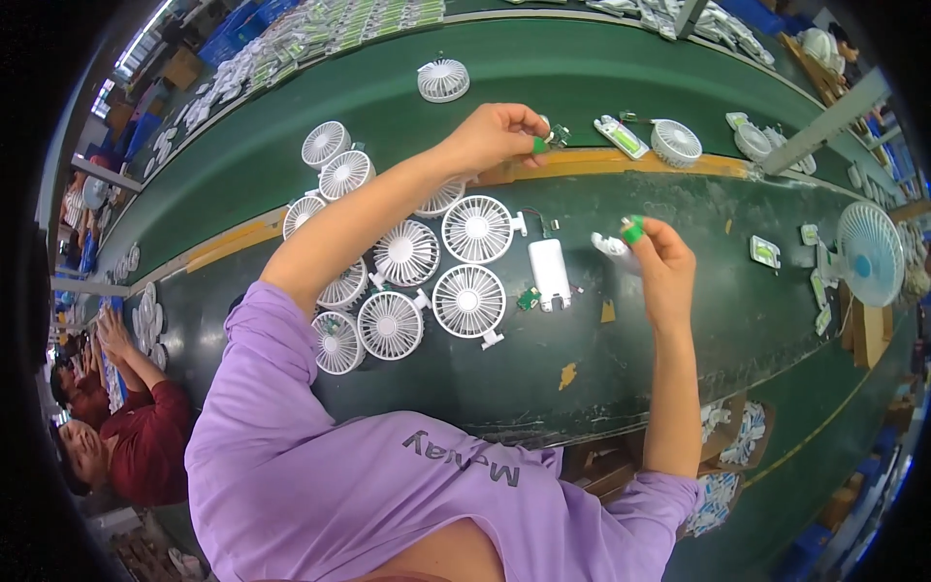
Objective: The person assembles portable fans by connecting the wiring between the fan heads, circuit boards, and battery housings by hand, fitting the components into the plastic casings, and placing the assembled fans onto the conveyor belt.
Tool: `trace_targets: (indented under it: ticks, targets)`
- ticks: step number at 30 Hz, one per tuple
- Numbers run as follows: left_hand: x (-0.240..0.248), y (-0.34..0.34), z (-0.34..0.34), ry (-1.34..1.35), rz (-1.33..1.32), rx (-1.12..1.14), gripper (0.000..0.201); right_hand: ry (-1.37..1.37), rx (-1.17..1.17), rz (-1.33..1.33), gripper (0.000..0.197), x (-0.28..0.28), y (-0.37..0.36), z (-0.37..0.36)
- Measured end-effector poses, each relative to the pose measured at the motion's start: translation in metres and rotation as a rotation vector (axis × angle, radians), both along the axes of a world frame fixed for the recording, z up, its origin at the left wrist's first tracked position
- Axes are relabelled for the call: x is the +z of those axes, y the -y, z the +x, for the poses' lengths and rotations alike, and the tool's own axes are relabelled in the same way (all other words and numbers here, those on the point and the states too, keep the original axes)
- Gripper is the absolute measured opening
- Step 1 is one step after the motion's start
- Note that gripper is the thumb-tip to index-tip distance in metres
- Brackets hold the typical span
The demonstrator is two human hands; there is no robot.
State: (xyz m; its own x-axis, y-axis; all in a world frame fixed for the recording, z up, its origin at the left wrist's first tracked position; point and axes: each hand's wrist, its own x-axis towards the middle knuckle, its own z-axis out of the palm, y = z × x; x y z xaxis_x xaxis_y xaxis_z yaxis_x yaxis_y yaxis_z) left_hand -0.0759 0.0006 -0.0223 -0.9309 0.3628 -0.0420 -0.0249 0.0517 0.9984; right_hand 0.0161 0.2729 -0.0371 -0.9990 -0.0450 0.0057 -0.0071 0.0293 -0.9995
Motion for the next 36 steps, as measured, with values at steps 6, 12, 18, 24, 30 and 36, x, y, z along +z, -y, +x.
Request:
trace_targets:
  ticks: [6,12,18,24,30,36]
  targets:
    - [0.026,-0.025,0.053,0.011,0.264,-0.079,0.020,-0.125,0.079,-0.037,0.013,0.035,0.034,0.013]
    - [0.049,-0.042,0.099,-0.027,0.286,-0.204,0.027,-0.261,0.124,0.041,0.014,0.061,0.030,0.044]
    - [0.064,-0.043,0.127,-0.124,0.186,-0.239,0.027,-0.310,0.153,0.128,0.013,0.076,0.027,0.069]
    - [0.071,-0.041,0.136,-0.120,0.090,-0.286,0.031,-0.258,0.177,0.029,0.012,0.083,0.020,0.074]
    - [0.056,-0.046,0.139,-0.416,0.121,-0.247,0.033,-0.304,0.190,0.117,0.011,0.090,0.024,0.076]
    - [0.068,-0.044,0.147,-0.193,0.151,-0.203,0.033,-0.330,0.154,0.178,0.010,0.093,0.025,0.077]
